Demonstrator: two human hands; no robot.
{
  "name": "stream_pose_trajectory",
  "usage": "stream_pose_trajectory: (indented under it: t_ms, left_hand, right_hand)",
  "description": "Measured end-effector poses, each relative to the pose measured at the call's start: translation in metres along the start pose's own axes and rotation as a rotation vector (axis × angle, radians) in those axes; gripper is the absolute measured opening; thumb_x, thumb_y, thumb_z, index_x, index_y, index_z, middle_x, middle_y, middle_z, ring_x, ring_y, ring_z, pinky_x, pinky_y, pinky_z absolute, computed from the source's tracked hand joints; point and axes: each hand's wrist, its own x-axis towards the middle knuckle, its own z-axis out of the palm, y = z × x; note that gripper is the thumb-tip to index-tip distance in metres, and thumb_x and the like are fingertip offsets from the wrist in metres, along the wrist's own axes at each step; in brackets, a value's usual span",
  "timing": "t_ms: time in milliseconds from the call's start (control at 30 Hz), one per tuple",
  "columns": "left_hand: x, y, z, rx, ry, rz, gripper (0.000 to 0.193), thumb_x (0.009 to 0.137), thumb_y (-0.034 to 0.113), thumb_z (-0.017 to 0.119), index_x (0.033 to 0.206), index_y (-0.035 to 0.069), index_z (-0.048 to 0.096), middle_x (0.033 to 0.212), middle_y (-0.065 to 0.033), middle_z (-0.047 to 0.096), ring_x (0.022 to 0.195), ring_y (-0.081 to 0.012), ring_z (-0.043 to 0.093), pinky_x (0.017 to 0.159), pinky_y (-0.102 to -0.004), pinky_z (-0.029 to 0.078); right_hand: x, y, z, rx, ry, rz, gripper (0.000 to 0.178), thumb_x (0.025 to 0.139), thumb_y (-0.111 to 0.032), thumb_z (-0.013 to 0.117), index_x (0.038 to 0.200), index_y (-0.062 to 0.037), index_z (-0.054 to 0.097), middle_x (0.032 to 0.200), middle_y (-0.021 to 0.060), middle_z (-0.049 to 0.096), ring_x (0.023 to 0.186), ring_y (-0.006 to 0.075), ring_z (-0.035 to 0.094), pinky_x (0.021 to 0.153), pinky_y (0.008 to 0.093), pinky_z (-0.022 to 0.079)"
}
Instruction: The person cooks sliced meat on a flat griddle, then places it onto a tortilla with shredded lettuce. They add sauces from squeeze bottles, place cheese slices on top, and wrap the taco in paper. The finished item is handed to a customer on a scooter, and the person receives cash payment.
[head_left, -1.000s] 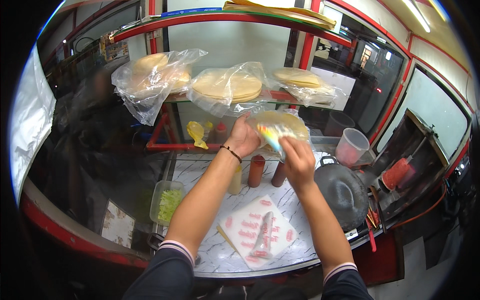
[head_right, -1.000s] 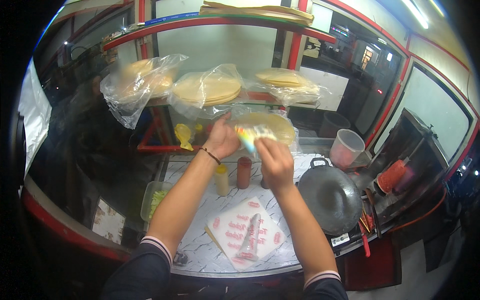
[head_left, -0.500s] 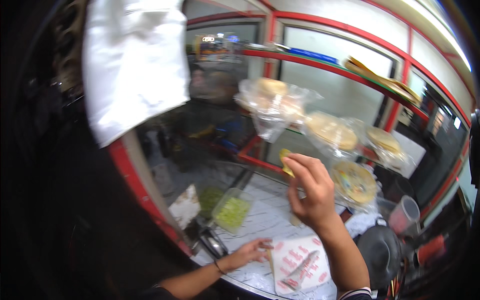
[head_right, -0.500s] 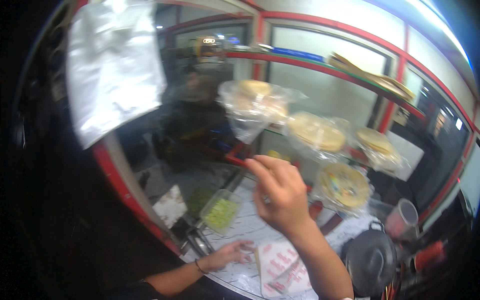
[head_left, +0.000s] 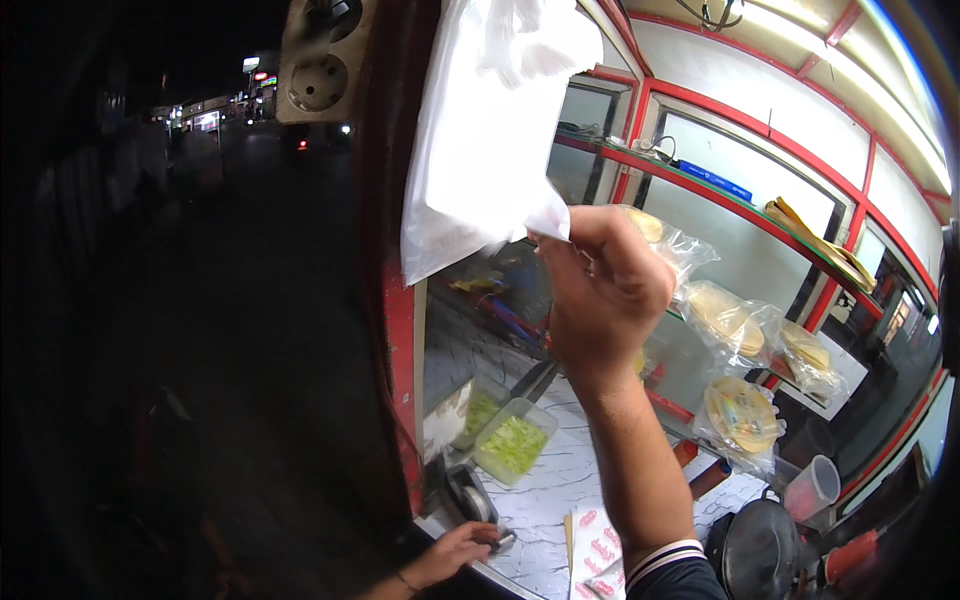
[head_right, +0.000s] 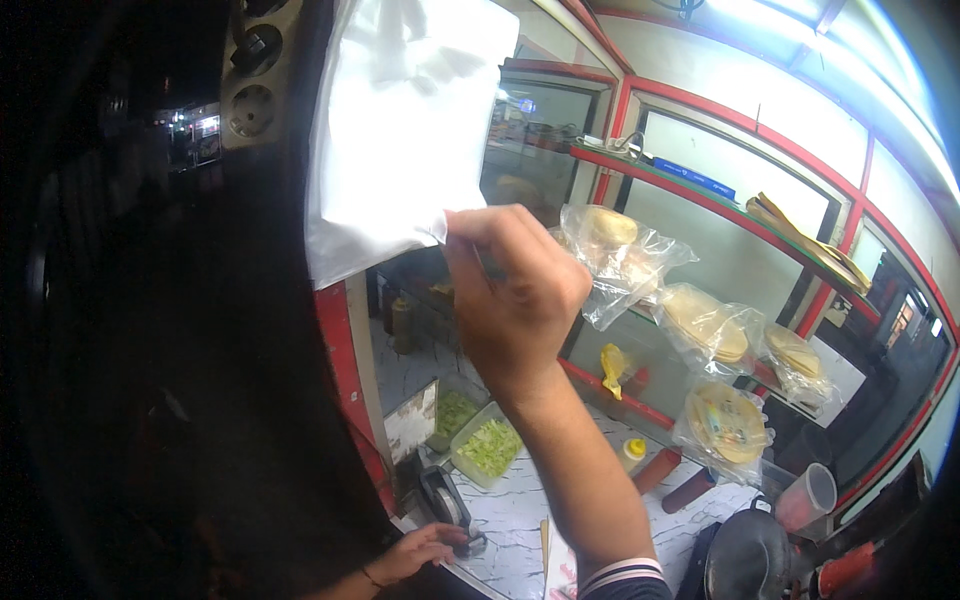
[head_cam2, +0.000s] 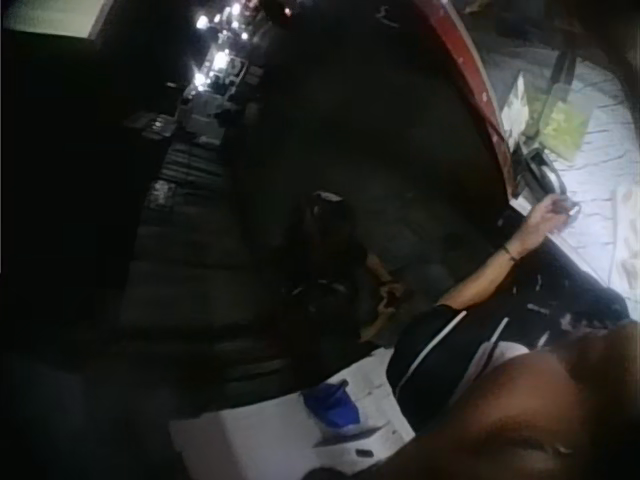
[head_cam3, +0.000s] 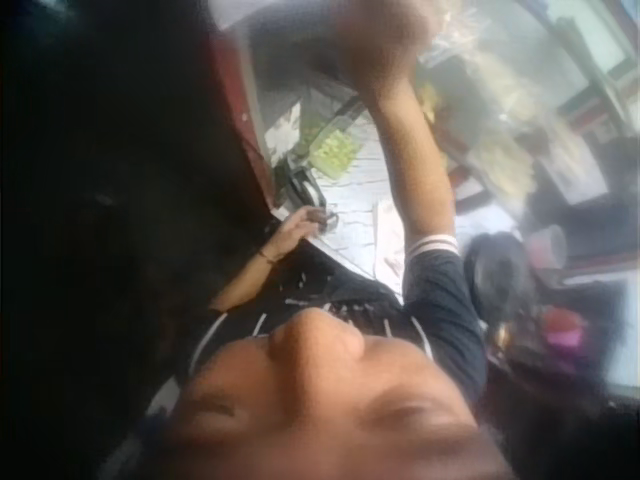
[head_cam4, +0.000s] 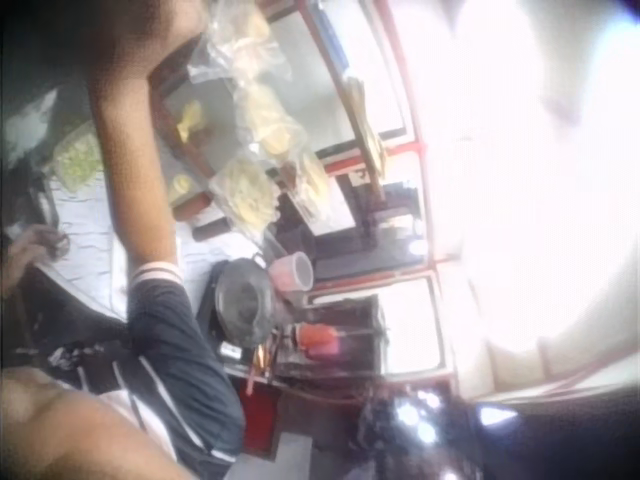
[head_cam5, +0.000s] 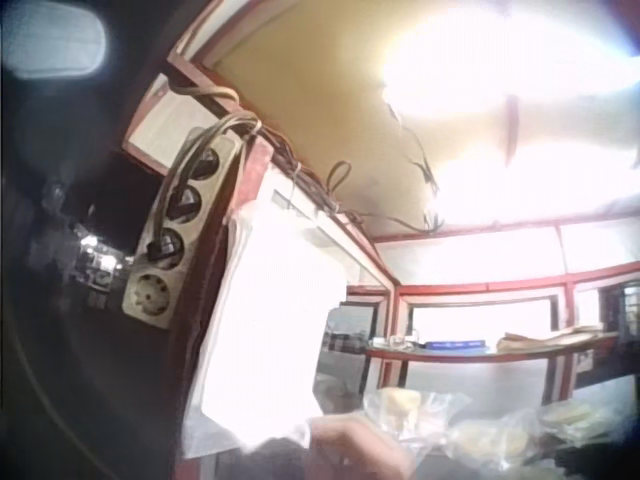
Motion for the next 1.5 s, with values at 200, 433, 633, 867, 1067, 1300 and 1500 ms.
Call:
stream_pose_trajectory:
  t_ms: [200, 433, 633, 867, 1067, 1300, 1500]
  left_hand:
    - [-0.061, 0.068, 0.029, 0.924, 0.111, 1.275, 0.048, 0.099, 0.035, 0.072, 0.141, 0.014, 0.061, 0.133, -0.0139, 0.065, 0.119, -0.0353, 0.065, 0.1, -0.0419, 0.054]
    - [-0.044, 0.134, 0.108, 1.36, -0.336, 0.727, 0.035, 0.085, 0.023, 0.079, 0.117, 0.01, 0.07, 0.111, -0.0065, 0.071, 0.104, -0.0226, 0.069, 0.096, -0.0416, 0.049]
    - [-0.045, 0.065, 0.196, 0.321, 0.033, 0.226, 0.017, 0.1, 0.012, 0.066, 0.116, 0.007, 0.061, 0.081, 0.002, 0.065, 0.066, -0.0058, 0.058, 0.06, -0.0243, 0.047]
    - [0.005, -0.016, 0.227, 0.015, 0.495, 0.383, 0.016, 0.109, 0.014, 0.052, 0.123, 0.007, 0.051, 0.095, -0.0014, 0.066, 0.078, -0.0059, 0.059, 0.067, -0.0216, 0.047]
    - [-0.014, -0.064, 0.206, 0.089, 0.66, 0.386, 0.02, 0.109, 0.013, 0.053, 0.126, 0.006, 0.047, 0.103, -0.0049, 0.062, 0.091, -0.0109, 0.058, 0.085, -0.026, 0.047]
    - [-0.06, 0.004, 0.2, 0.96, 0.74, 0.643, 0.023, 0.088, 0.001, 0.074, 0.098, 0.006, 0.054, 0.086, -0.001, 0.05, 0.074, -0.011, 0.049, 0.07, -0.0272, 0.046]
    - [-0.039, -0.051, 0.175, 0.781, 0.124, 0.146, 0.018, 0.088, 0.014, 0.077, 0.094, 0.0, 0.066, 0.077, -0.0087, 0.066, 0.069, -0.0119, 0.06, 0.065, -0.0301, 0.05]
  right_hand:
    - [-0.115, -0.079, -0.071, 0.326, -0.693, -0.311, 0.029, 0.071, -0.017, 0.069, 0.096, -0.0026, 0.066, 0.094, 0.0067, 0.063, 0.074, 0.0169, 0.062, 0.06, 0.0292, 0.052]
    - [-0.211, -0.152, -0.238, 0.564, -1.034, 0.667, 0.032, 0.083, -0.009, 0.074, 0.114, -0.0084, 0.064, 0.104, 0.0054, 0.069, 0.089, 0.0251, 0.065, 0.08, 0.0392, 0.049]
    - [-0.309, -0.166, -0.335, 1.331, 0.194, 1.595, 0.043, 0.102, -0.019, 0.065, 0.138, -0.005, 0.046, 0.101, 0.0214, 0.064, 0.082, 0.0204, 0.063, 0.076, 0.0312, 0.052]
    - [-0.346, -0.241, -0.355, 0.899, -0.773, 1.209, 0.115, 0.078, -0.025, 0.093, 0.164, -0.006, 0.019, 0.157, 0.016, 0.044, 0.144, 0.0258, 0.039, 0.119, 0.0396, 0.034]
    - [-0.402, -0.272, -0.331, 1.09, -0.038, 1.974, 0.047, 0.107, -0.028, 0.06, 0.146, -0.0027, 0.054, 0.129, 0.0112, 0.068, 0.112, 0.0181, 0.066, 0.098, 0.0319, 0.053]
    - [-0.389, -0.247, -0.347, 0.959, -0.123, 2.107, 0.057, 0.098, -0.036, 0.074, 0.139, 0.0009, 0.059, 0.133, 0.0114, 0.064, 0.125, 0.0194, 0.056, 0.105, 0.0372, 0.046]
    - [-0.378, -0.236, -0.355, 1.05, -0.074, 2.141, 0.042, 0.105, -0.029, 0.064, 0.129, 0.0052, 0.063, 0.12, 0.0098, 0.068, 0.109, 0.0179, 0.062, 0.099, 0.0341, 0.049]
